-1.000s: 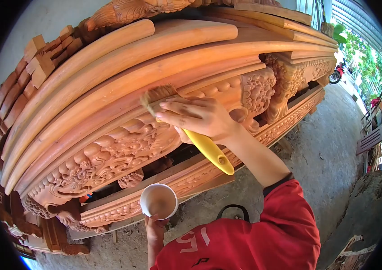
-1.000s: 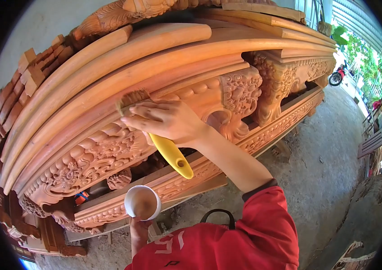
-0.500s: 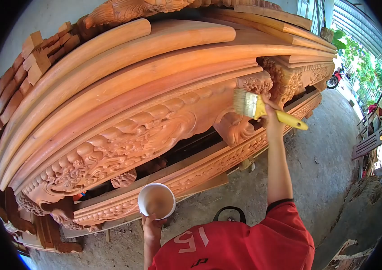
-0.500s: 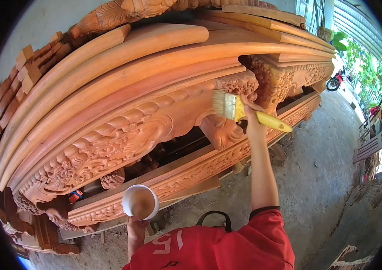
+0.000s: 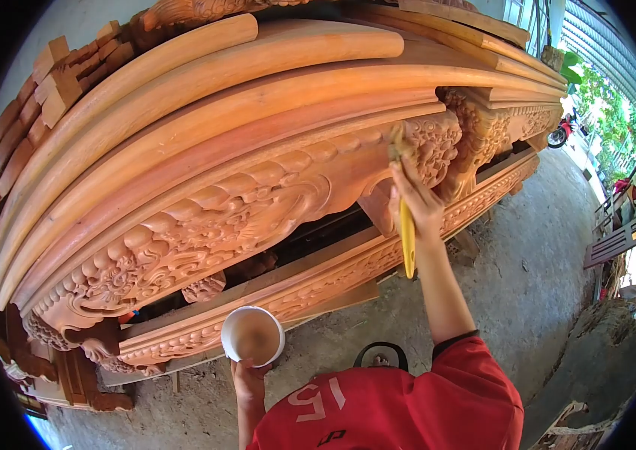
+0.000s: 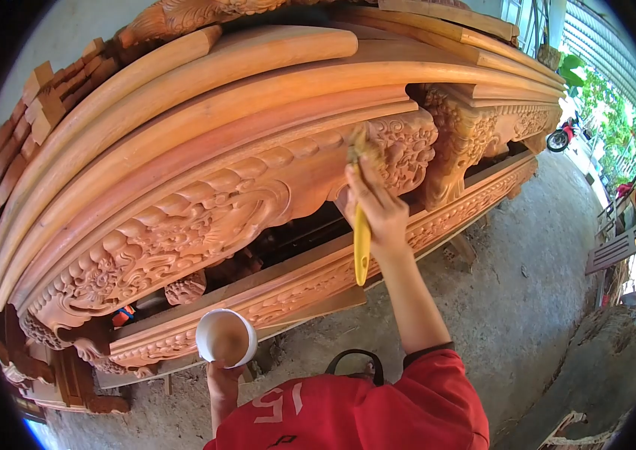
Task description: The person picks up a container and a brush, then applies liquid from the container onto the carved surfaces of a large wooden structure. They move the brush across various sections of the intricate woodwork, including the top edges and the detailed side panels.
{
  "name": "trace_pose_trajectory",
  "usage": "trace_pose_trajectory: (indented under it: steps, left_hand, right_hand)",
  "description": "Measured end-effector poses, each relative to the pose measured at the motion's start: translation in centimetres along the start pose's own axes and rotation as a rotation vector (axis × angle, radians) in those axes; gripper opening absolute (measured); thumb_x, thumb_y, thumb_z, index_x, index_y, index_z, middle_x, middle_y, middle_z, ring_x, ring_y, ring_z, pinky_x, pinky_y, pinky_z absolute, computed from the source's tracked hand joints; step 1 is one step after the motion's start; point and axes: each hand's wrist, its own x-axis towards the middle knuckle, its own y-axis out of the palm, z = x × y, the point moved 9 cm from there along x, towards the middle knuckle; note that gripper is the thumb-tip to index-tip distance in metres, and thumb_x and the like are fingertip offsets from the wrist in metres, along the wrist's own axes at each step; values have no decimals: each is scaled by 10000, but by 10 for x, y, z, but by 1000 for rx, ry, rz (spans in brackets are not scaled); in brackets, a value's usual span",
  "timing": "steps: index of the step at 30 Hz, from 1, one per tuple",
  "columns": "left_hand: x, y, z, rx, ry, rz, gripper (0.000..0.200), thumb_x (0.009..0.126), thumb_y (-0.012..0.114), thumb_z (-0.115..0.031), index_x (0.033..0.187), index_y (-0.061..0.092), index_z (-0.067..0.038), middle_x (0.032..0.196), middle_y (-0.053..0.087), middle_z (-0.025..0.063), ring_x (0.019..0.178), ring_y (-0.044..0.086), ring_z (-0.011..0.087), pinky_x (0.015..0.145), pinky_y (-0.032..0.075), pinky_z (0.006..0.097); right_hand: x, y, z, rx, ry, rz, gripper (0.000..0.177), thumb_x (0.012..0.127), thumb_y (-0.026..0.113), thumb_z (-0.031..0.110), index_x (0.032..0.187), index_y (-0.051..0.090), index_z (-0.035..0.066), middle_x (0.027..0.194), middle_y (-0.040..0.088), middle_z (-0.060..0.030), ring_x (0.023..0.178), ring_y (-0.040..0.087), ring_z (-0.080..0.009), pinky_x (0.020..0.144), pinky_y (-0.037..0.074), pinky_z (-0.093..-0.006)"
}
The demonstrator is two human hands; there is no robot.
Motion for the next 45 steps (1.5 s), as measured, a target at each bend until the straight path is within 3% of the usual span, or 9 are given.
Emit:
trace_pose_trajectory:
  steps: [8,12,15,17,23,24,26,34,45]
  left_hand:
    - [20,3,9,-14,-84,16,482,676,499,-156,1138,418,-43,988,543,95,783,589,193,516,529,282]
    - [26,11,12,9,-118,4,496,679,492,-159,1156,397,-58,1002,540,96,773,591,194,515,526,282]
    - [29,17,16,28,-147,38,510,680,493,-156,1170,381,-68,1011,539,96,777,592,196,518,528,281]
    - [28,24,23,11,-172,60,517,679,494,-152,1175,374,-73,1014,538,95,783,593,196,520,530,281]
    - [21,33,34,-7,-181,70,502,685,479,-122,1168,374,-34,1020,533,112,802,597,200,525,540,281]
    - [23,28,38,-3,-175,99,506,685,474,-117,1172,370,-26,1021,532,116,802,597,198,520,541,279]
    - [25,38,37,-11,-160,140,509,686,469,-111,1175,366,-17,1022,530,119,802,598,197,514,543,278]
    - [21,21,22,46,-125,123,512,694,493,-158,1183,372,-69,1017,537,96,826,587,195,528,534,268]
    - [30,-11,5,86,-92,75,518,674,484,-147,1168,380,-31,1006,539,118,801,596,208,512,539,279]
  right_hand:
    - [24,9,76,681,183,194,481,694,583,6,1163,495,72,738,586,-46,525,554,-164,480,467,-270]
    - [32,16,89,967,157,206,421,703,579,-35,1111,534,59,807,606,-93,645,605,-182,562,491,-274]
    - [11,32,51,1174,330,146,227,819,539,90,1033,587,31,915,618,-135,870,591,-200,787,465,-301]
    - [-24,44,9,1128,772,260,192,831,534,123,977,609,22,922,615,-111,726,590,-134,661,509,-238]
    - [-74,-7,-75,724,1302,-21,182,848,508,128,977,573,18,1009,562,-110,854,567,-167,631,525,-246]
    - [-77,-11,-79,723,1297,-24,182,848,508,128,977,573,18,1009,562,-110,854,567,-167,631,525,-246]
    - [-39,-41,-58,213,708,-8,176,844,515,164,969,624,106,1003,595,-112,870,584,-191,729,485,-257]
    - [-28,14,60,75,316,-2,330,696,606,14,1008,608,121,1106,543,-171,620,613,-182,537,480,-222]
    - [2,32,171,745,67,84,207,719,602,-4,916,625,57,1027,558,-234,526,580,-84,395,435,-184]
